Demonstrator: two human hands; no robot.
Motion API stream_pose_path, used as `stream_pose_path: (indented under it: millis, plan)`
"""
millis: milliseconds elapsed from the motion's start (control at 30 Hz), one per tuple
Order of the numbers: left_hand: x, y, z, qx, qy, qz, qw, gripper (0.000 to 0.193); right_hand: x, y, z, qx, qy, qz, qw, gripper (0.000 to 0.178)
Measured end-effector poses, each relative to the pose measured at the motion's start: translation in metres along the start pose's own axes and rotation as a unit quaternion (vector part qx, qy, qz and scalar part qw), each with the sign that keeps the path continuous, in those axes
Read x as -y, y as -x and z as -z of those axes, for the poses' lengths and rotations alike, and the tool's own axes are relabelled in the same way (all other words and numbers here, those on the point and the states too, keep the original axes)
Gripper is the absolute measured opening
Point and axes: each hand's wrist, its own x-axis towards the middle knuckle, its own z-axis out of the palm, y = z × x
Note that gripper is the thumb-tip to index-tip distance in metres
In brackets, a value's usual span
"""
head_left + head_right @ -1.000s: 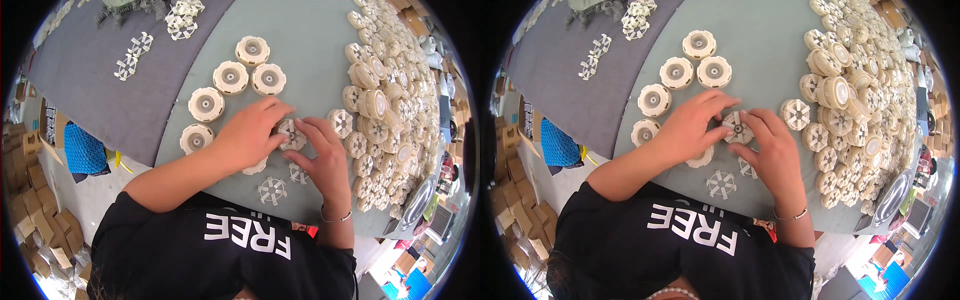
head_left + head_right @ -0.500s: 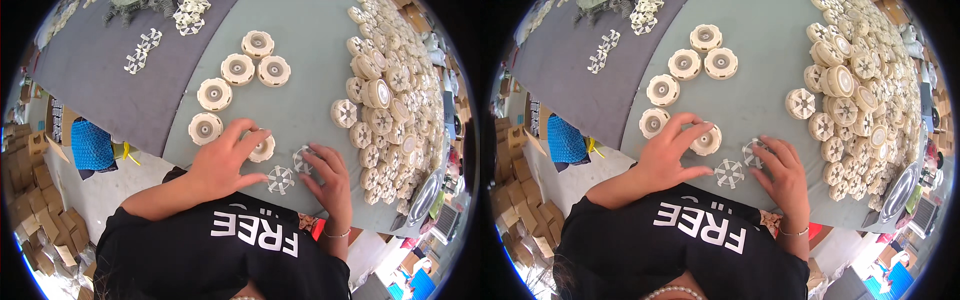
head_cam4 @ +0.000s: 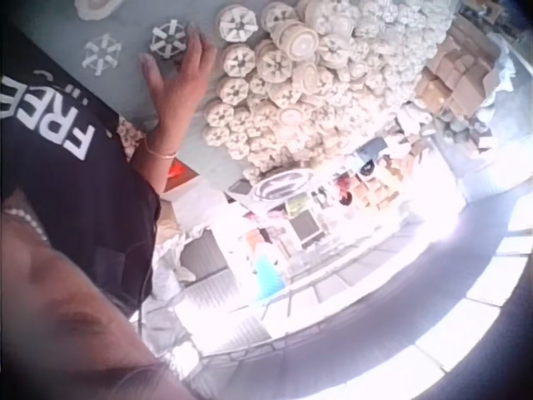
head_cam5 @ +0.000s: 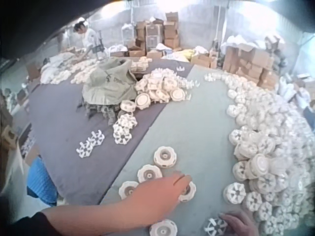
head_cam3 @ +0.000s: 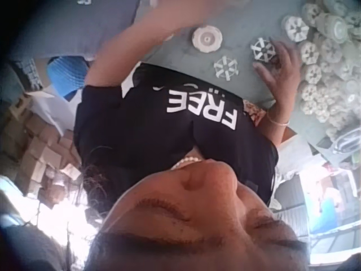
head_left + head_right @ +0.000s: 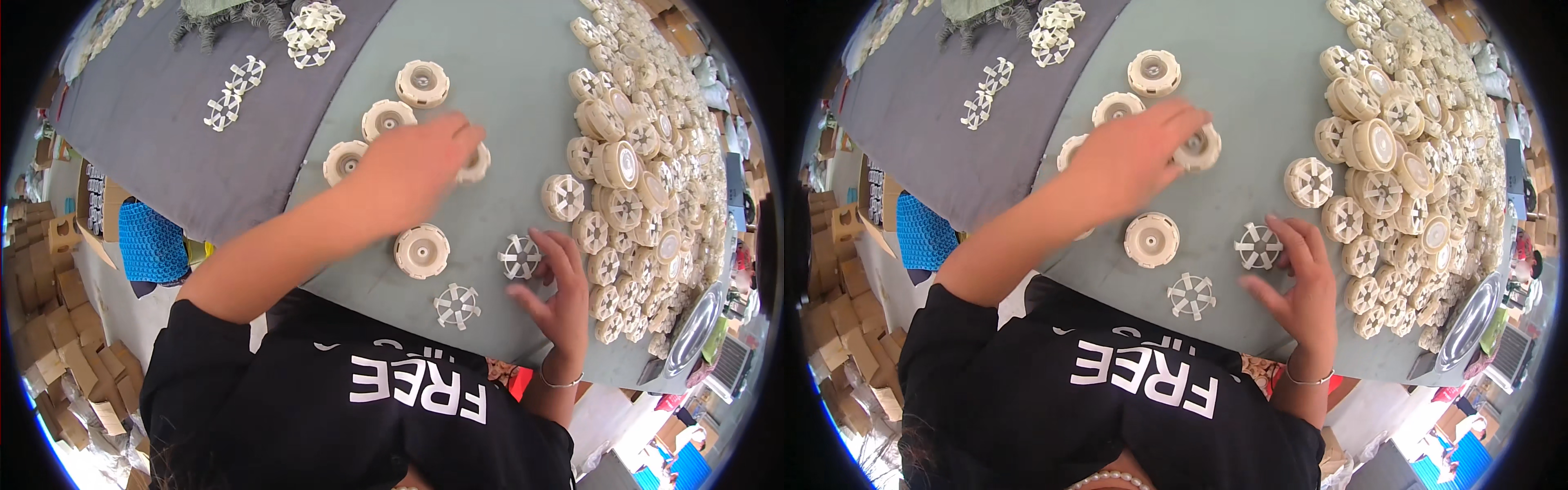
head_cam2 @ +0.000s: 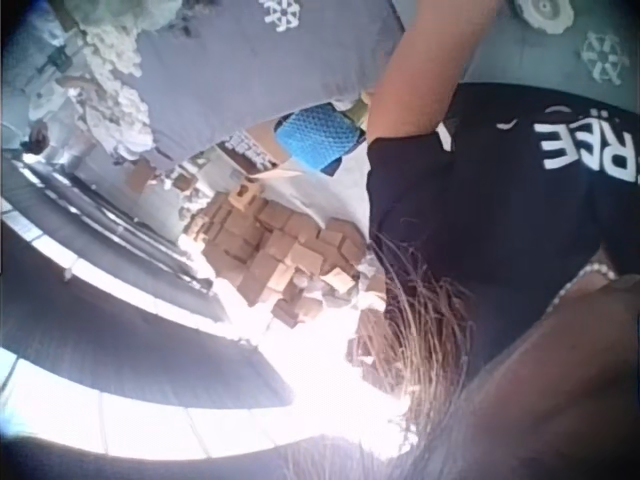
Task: The person assembles small, white, circular plastic components by hand. They pick up a base piece and a cross-shaped insert, fit the insert into the base, and place the completed unit on the table. This repetitive assembly process continues throughout the clip, with the person handling the parts one at a time.
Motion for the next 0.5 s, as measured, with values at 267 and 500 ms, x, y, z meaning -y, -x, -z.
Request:
stream_pose_path:
  millis: [267, 500]
  plan:
    - [-0.025, 0.035, -0.018, -0.001, 0.207, -0.010, 0.978, 0.062, 0.004, -0.010, 0.010, 0.049, 0.008, -0.044, 0.998, 0.062]
    - [-0.011, 0.032, -0.032, -0.025, 0.263, -0.030, 0.964, 0.041, 0.010, -0.027, 0.026, -0.022, -0.044, -0.004, 0.999, 0.063]
